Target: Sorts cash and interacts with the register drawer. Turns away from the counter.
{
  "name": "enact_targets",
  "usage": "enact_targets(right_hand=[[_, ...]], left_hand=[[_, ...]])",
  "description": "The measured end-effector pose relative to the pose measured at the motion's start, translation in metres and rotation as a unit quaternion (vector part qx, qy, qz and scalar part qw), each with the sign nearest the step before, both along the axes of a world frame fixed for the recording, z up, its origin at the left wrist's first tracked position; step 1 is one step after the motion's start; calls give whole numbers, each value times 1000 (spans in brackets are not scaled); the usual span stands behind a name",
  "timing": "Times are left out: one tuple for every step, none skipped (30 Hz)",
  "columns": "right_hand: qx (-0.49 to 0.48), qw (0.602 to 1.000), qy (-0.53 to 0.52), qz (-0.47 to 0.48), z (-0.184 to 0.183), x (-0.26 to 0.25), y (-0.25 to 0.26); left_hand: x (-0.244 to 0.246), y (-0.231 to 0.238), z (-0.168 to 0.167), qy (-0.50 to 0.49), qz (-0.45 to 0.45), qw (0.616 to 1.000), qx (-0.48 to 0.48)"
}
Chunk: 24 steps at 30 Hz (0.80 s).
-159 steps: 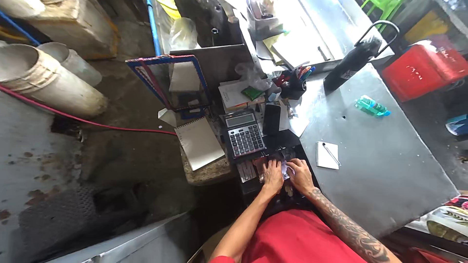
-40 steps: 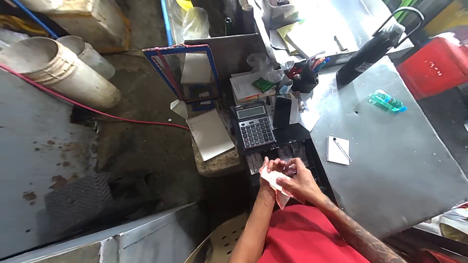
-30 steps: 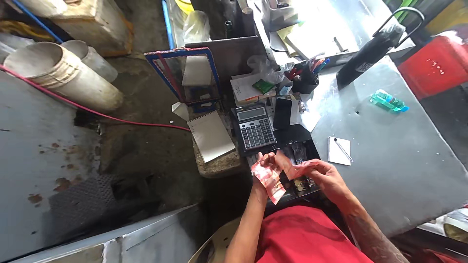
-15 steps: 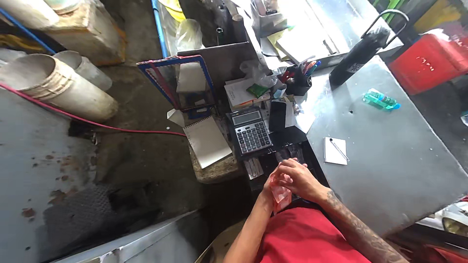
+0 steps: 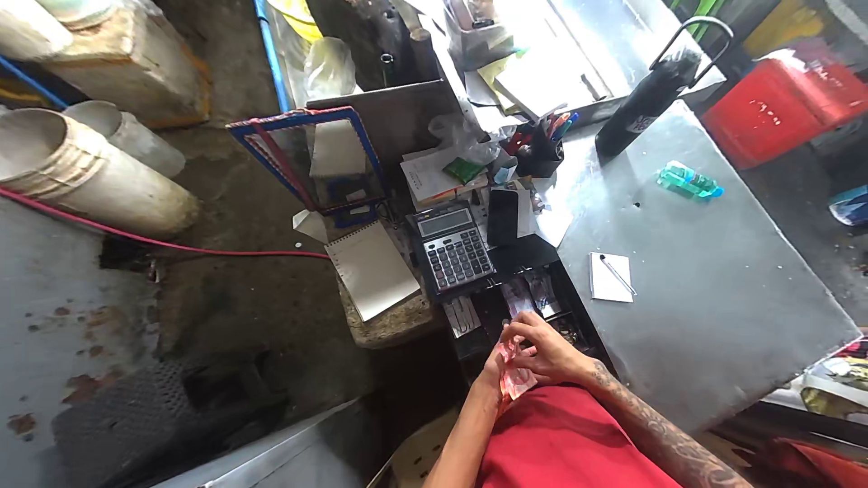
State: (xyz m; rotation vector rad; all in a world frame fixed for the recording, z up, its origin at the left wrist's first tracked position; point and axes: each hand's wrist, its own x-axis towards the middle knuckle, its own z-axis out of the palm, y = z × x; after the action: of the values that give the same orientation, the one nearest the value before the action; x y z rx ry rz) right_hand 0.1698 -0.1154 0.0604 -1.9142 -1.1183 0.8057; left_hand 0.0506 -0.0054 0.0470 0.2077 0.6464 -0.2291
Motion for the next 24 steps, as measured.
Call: enact_targets(right_hand=[[13,1000,0,4,-2,1,0],[27,1000,7,13,-2,3,-1],[37,999,20,23,-1,7,-2],[37,998,40,31,2,10,-3],[29,997,59,32,6,14,-4],[15,997,75,32,8,18,-6],[-4,996,80,28,9,23,-6],[-27,996,79,22,11,29,-4],[-45,996,79,13,10,35,-1],[-57,995,82,-3,7,38,4],[-67,993,89,-25,3,40,9],[-72,991,102,-55,-5,41,17],[-67,986,122,-96,-15,41,25],[-57,977,148,-143,-27,39,32],[-48,965,168,-194,-38,37,37],[-50,954,173,-238,-47,35,39],[-66,949,150,-268,-54,32,38],[-96,952,98,-274,-58,30,34],[-133,959,30,-250,-61,29,29],[-172,963,-30,-206,-62,28,26],[-210,964,-75,-147,-62,27,24],[-240,960,-117,-87,-64,26,26],[-265,951,-152,-37,-68,26,31],[-287,941,-178,-1,-74,26,36]], left_hand=[[6,0,-6,-23,-11,999,-30],[11,2,-12,-50,-21,997,-48],[14,5,-15,-63,-31,996,-46],[14,8,-16,-75,-39,996,-35],[12,13,-15,-94,-50,994,-15],[8,17,-16,-111,-60,991,33],[2,21,-17,-129,-76,982,117],[-3,24,-17,-133,-95,961,224],[-8,25,-19,-127,-113,932,320],[-12,24,-22,-114,-126,904,391],[-15,19,-26,-84,-127,881,448],[-16,13,-33,-43,-113,860,496],[-15,7,-39,1,-95,841,533],[-13,3,-45,42,-82,825,557],[-9,2,-49,74,-77,814,571],[-5,5,-51,96,-79,805,580],[-1,10,-52,113,-82,795,591],[3,17,-52,132,-85,782,604],[4,25,-50,150,-83,767,618],[4,33,-48,165,-78,754,631],[2,39,-46,178,-71,743,641],[0,45,-45,188,-65,736,647],[-2,49,-43,195,-60,734,648],[-4,51,-40,200,-56,731,650]])
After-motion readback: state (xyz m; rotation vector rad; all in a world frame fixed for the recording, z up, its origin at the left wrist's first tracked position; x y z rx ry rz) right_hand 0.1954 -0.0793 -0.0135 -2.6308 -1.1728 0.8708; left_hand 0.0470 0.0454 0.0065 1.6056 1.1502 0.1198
